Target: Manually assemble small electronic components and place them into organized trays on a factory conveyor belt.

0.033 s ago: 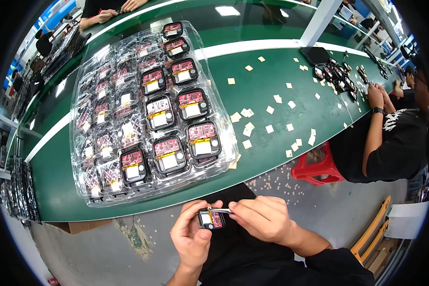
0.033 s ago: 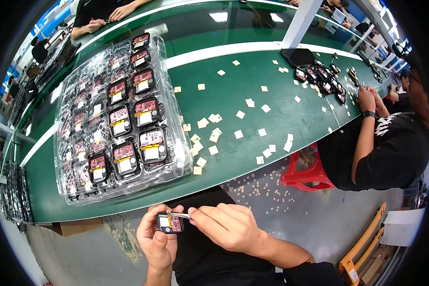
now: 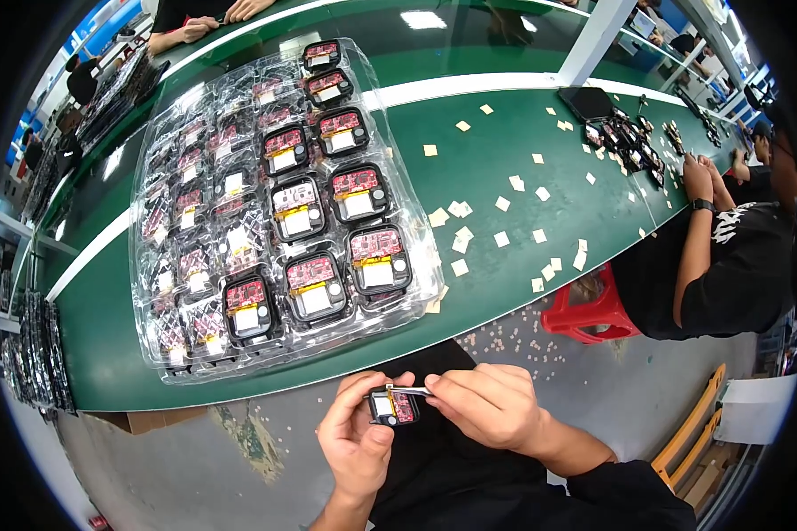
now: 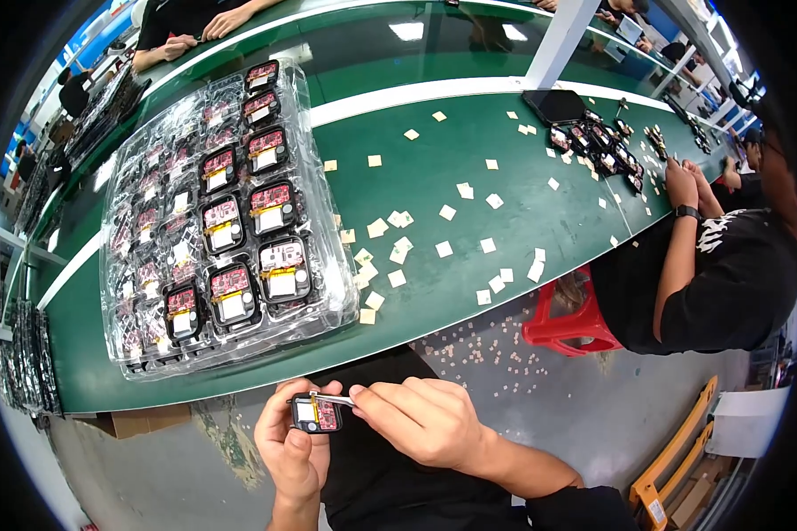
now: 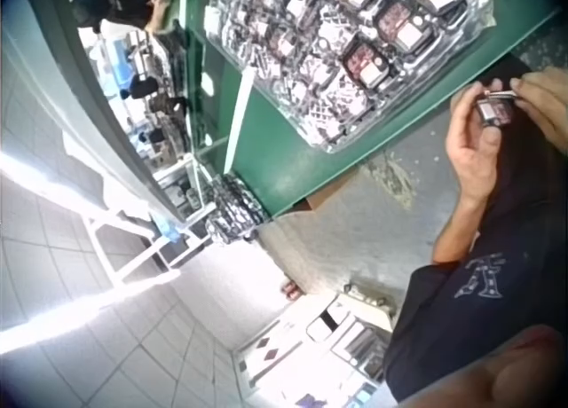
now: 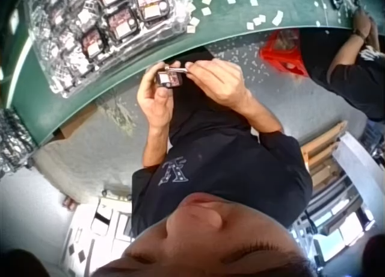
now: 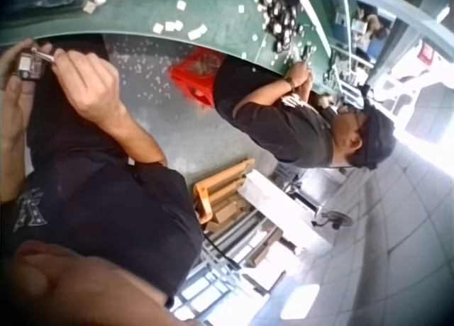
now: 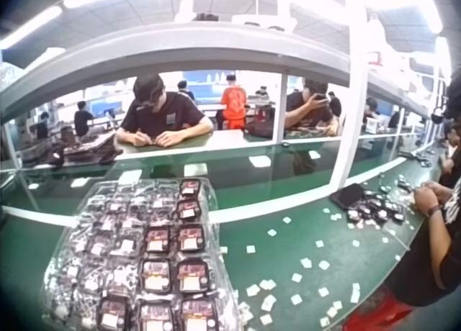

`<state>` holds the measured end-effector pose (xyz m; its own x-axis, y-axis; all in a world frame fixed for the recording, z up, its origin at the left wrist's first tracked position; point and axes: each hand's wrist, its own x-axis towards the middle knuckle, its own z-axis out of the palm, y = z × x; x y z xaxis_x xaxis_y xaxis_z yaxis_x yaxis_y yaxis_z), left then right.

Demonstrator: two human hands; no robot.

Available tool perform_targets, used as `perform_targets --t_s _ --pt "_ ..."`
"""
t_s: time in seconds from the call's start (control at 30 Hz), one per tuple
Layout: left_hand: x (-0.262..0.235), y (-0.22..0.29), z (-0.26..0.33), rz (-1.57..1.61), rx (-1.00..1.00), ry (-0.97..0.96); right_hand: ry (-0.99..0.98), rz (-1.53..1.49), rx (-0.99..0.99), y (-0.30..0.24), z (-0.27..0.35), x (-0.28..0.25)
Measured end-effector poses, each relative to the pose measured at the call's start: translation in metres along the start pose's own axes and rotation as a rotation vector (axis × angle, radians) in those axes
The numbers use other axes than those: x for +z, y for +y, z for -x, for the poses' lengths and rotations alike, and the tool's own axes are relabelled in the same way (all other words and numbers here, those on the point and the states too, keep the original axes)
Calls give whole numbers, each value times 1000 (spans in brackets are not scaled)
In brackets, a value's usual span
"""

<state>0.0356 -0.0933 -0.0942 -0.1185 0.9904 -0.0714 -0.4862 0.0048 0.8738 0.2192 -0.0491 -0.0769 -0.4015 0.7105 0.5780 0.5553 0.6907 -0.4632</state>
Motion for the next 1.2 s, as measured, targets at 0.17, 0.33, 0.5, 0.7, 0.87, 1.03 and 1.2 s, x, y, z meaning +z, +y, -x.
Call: perform_targets --t_s 0.17,0.33,0.5,0.7,0.87,1.03,1.2 --pt "0 -1 -1 -8 -7 -11 2 -12 3 2 1 3" --pt "-2 1 -2 -42 4 -27 -13 -118 74 4 4 4" --pt "-3 0 -4 23 40 -68 -32 -343 172 8 3 5" --pt "-4 -3 -4 25 33 -58 -24 -227 141 8 4 8" --pt "-5 -2 -2 50 -3 -32 -14 -127 110 4 5 9" --pt "-3 -1 -1 70 -41 -11 -6 -98 96 3 5 10" --pt "-4 -1 0 21 -46 -1 12 -61 76 3 7 11"
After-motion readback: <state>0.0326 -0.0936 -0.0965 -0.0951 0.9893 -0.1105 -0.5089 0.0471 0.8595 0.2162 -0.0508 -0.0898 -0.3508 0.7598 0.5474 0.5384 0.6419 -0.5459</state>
